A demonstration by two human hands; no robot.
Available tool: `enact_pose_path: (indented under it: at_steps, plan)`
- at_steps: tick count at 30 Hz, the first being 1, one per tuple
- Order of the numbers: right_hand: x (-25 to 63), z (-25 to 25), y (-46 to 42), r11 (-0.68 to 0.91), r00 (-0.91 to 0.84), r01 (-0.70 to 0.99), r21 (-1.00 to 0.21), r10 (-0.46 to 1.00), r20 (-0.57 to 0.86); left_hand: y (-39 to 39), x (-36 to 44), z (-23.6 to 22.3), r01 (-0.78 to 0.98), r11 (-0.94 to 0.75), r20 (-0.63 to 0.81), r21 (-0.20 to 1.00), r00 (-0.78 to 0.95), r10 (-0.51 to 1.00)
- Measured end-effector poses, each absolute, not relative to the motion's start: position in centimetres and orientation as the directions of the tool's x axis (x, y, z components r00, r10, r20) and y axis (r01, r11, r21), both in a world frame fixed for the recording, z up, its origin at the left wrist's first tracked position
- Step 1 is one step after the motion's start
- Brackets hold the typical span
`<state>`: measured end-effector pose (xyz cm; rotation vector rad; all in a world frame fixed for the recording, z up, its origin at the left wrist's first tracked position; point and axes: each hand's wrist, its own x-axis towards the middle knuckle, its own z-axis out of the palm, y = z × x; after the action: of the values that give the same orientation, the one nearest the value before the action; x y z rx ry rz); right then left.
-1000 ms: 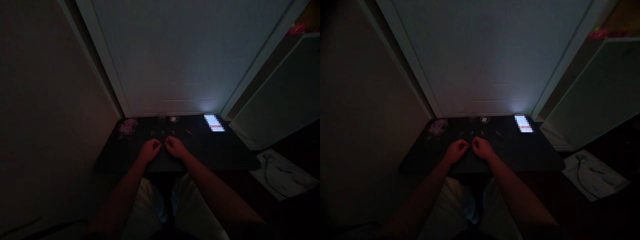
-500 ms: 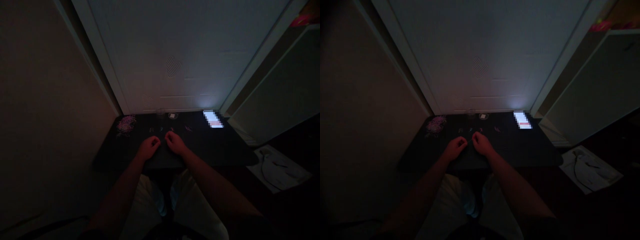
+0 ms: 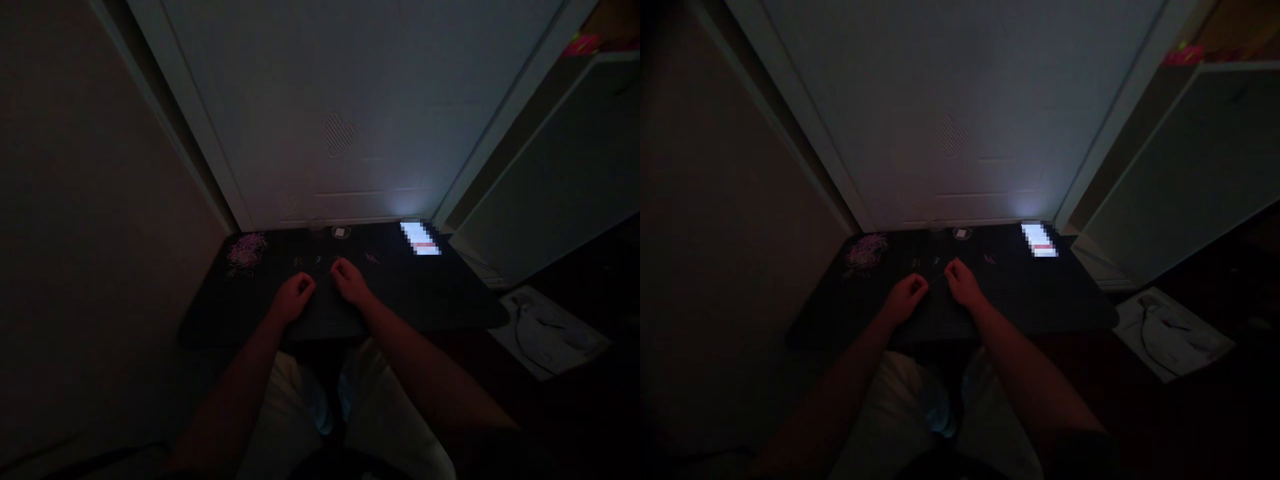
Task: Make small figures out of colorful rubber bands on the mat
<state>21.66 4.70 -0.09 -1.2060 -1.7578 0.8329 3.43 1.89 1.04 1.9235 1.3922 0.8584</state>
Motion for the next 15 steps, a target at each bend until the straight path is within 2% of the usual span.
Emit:
enact_pose_path:
  at_steps: [5,10,15]
  plan:
    - [21.3,0.12,4.18,0.405,-0.289,0.505,-0.762,0.911,0.293,1.8,3.46,1.21,0.601,-0.252,0.129,0.759,0.24,0.962]
    - [21.51,0.27,4.1,0.37,-0.217,0.457,-0.809,0.928,0.303,1.64,3.46,1.36,0.589,-0.243,0.131,0.77,0.227,0.965]
    - [21.38,0.49,3.62,0.387,-0.367,0.463,-0.797,0.903,0.225,1.7,3.51,1.29,0.597,-0.27,0.161,0.756,0.23,0.96]
